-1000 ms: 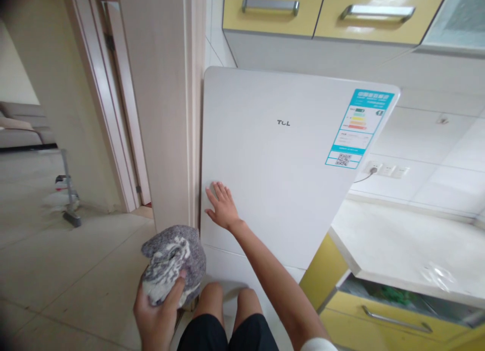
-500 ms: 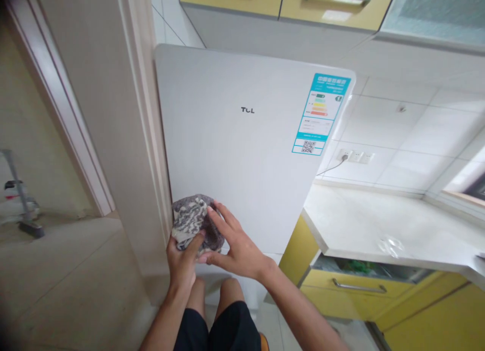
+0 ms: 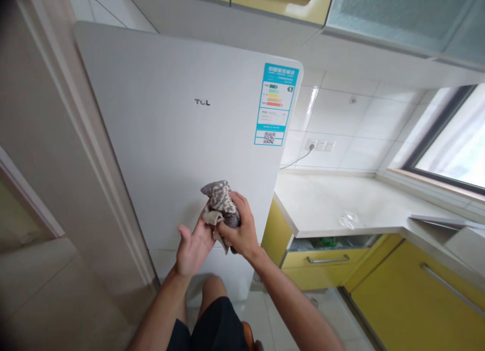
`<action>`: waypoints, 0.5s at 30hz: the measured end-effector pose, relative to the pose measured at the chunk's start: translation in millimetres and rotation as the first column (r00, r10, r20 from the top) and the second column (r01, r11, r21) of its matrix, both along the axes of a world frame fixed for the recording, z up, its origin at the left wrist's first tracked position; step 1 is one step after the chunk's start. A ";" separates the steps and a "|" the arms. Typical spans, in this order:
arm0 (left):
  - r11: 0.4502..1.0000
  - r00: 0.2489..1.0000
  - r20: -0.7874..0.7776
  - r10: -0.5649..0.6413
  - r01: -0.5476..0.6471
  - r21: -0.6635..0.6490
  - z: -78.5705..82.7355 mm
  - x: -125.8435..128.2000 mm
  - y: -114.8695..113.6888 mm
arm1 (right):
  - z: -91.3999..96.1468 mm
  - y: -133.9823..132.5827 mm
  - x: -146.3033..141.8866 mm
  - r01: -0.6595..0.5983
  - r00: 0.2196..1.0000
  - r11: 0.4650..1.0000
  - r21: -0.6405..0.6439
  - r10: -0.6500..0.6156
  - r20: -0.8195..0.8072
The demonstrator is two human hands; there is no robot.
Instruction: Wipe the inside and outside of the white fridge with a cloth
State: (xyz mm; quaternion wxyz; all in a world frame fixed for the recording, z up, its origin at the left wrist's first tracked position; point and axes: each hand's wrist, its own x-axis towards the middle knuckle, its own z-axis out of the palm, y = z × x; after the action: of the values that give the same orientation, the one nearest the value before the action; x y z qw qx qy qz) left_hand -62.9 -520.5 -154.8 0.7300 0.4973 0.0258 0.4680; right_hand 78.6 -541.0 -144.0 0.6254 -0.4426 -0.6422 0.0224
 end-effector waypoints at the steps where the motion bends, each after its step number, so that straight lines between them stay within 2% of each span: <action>1: 1.000 1.000 0.002 -0.006 0.006 0.000 0.0 3.5 0.4 | 1.2 -0.7 6.2 0.032 0.998 0.999 -0.001 -0.032 -0.051; 3: 1.000 0.999 -0.045 0.018 -0.018 -0.007 -4.8 8.2 2.1 | 3.4 -2.6 23.9 0.104 0.986 0.995 -0.001 -0.104 -0.127; 5: 0.997 0.984 -0.157 0.083 -0.083 0.008 -15.3 7.3 4.3 | 5.0 -5.4 50.5 0.211 0.963 0.977 0.023 -0.204 -0.177; 8: 0.982 0.918 -0.351 0.186 -0.169 0.078 -41.1 -8.8 8.4 | 5.4 -11.0 107.3 0.396 0.907 0.915 0.075 -0.377 -0.190; 9: 0.982 0.898 -0.398 0.188 -0.161 0.101 -52.7 -17.7 10.4 | 4.8 -12.8 129.6 0.459 0.882 0.883 0.095 -0.440 -0.167; 12: 0.981 0.821 -0.538 0.193 -0.157 0.114 -99.7 -49.4 19.4 | -0.5 -16.4 197.9 0.632 0.768 0.761 0.148 -0.641 0.020; 13: 0.984 0.766 -0.617 0.181 -0.141 0.113 -120.1 -60.1 23.2 | -3.9 -16.4 218.6 0.674 0.720 0.727 0.132 -0.686 0.104; 14: 0.988 0.688 -0.709 0.155 -0.110 0.109 -142.9 -70.3 27.2 | -8.3 -15.6 237.2 0.719 0.666 0.689 0.086 -0.719 0.197; 15: 0.984 0.600 -0.780 0.177 -0.131 0.123 -167.7 -79.8 30.9 | -13.9 -13.8 253.2 0.771 0.603 0.637 0.012 -0.735 0.311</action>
State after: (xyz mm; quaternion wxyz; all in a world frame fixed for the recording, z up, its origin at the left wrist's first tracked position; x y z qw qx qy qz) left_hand -142.7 -489.6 -322.5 0.5880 0.6671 0.3738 0.2638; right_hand 331.8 -554.8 -157.9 0.4477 -0.7077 -0.4763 -0.2680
